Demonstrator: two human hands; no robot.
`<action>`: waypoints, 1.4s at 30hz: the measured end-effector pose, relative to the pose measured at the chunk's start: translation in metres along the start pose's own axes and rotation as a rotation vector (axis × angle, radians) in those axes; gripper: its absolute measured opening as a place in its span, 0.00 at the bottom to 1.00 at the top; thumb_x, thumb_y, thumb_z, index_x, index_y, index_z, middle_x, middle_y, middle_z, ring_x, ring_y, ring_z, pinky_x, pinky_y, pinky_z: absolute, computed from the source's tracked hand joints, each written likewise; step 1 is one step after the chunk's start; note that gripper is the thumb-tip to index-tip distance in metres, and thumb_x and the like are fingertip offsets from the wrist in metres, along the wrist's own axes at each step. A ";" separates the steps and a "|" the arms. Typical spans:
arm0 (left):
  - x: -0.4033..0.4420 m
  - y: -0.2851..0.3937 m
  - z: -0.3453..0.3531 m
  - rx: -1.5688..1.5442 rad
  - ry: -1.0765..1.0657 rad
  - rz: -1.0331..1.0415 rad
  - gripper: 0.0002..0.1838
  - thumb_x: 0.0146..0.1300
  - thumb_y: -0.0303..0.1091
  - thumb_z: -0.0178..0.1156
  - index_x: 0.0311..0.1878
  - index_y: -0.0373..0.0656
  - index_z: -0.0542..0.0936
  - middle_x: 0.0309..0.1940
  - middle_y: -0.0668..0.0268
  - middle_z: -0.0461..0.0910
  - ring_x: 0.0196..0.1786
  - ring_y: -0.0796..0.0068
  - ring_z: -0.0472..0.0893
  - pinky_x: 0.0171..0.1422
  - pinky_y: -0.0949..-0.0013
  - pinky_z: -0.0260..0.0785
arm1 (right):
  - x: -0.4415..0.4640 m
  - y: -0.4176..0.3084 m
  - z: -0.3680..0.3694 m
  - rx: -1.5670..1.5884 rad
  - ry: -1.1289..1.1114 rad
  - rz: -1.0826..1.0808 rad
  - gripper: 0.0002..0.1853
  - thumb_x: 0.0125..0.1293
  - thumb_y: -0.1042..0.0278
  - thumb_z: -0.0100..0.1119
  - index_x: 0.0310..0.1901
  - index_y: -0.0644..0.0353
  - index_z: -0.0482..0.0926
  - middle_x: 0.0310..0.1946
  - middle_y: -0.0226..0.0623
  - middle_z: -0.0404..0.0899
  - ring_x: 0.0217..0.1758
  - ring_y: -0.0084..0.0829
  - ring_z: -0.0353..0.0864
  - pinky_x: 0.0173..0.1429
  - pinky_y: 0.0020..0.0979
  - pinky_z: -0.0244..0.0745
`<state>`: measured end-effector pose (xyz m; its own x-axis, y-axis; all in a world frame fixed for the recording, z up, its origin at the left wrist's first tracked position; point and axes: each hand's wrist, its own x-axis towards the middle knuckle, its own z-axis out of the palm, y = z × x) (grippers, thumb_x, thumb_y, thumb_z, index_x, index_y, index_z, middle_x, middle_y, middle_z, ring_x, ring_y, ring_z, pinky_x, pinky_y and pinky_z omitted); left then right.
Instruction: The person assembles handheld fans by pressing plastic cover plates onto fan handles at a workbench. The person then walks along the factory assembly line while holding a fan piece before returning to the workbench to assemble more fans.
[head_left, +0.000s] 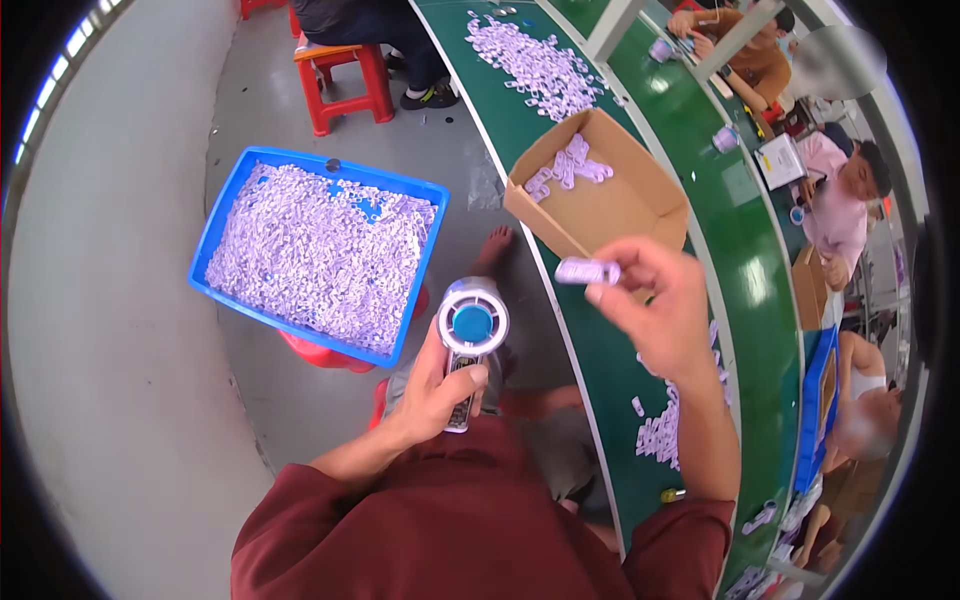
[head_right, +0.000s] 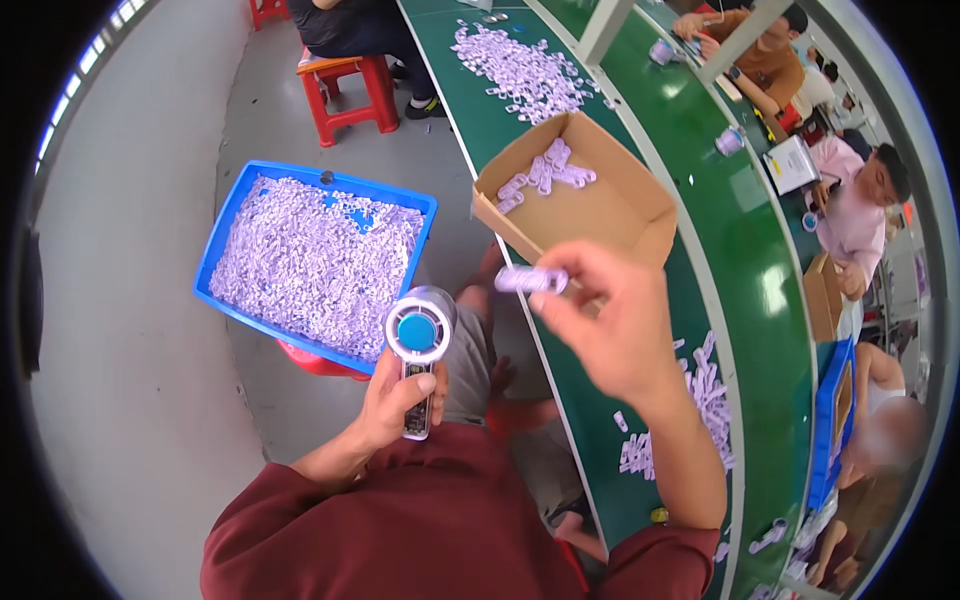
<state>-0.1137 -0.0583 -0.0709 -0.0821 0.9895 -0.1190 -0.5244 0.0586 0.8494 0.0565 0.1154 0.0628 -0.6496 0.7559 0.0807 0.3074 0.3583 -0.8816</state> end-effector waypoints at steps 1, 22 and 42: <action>0.001 0.000 0.001 0.001 -0.005 0.007 0.35 0.65 0.34 0.57 0.72 0.42 0.53 0.36 0.62 0.74 0.24 0.78 0.74 0.26 0.73 0.70 | -0.012 -0.003 0.002 -0.008 -0.050 -0.035 0.11 0.57 0.78 0.67 0.44 0.67 0.81 0.36 0.37 0.83 0.37 0.23 0.82 0.38 0.25 0.78; -0.003 -0.011 0.038 0.137 -0.139 0.051 0.55 0.54 0.39 0.73 0.76 0.38 0.46 0.65 0.59 0.63 0.68 0.68 0.65 0.73 0.61 0.58 | -0.120 0.035 0.071 0.794 0.072 0.186 0.10 0.62 0.84 0.63 0.45 0.68 0.77 0.37 0.35 0.84 0.41 0.21 0.84 0.45 0.24 0.79; 0.003 -0.019 0.054 0.163 -0.095 0.079 0.42 0.65 0.42 0.63 0.74 0.38 0.51 0.61 0.59 0.66 0.64 0.69 0.69 0.67 0.63 0.64 | -0.134 0.054 0.064 1.033 0.088 0.267 0.13 0.64 0.81 0.66 0.48 0.70 0.75 0.42 0.37 0.82 0.45 0.25 0.85 0.50 0.26 0.81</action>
<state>-0.0584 -0.0498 -0.0596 -0.0332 0.9994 -0.0066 -0.3747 -0.0063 0.9271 0.1155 -0.0018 -0.0256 -0.5833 0.7930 -0.1759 -0.3327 -0.4307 -0.8389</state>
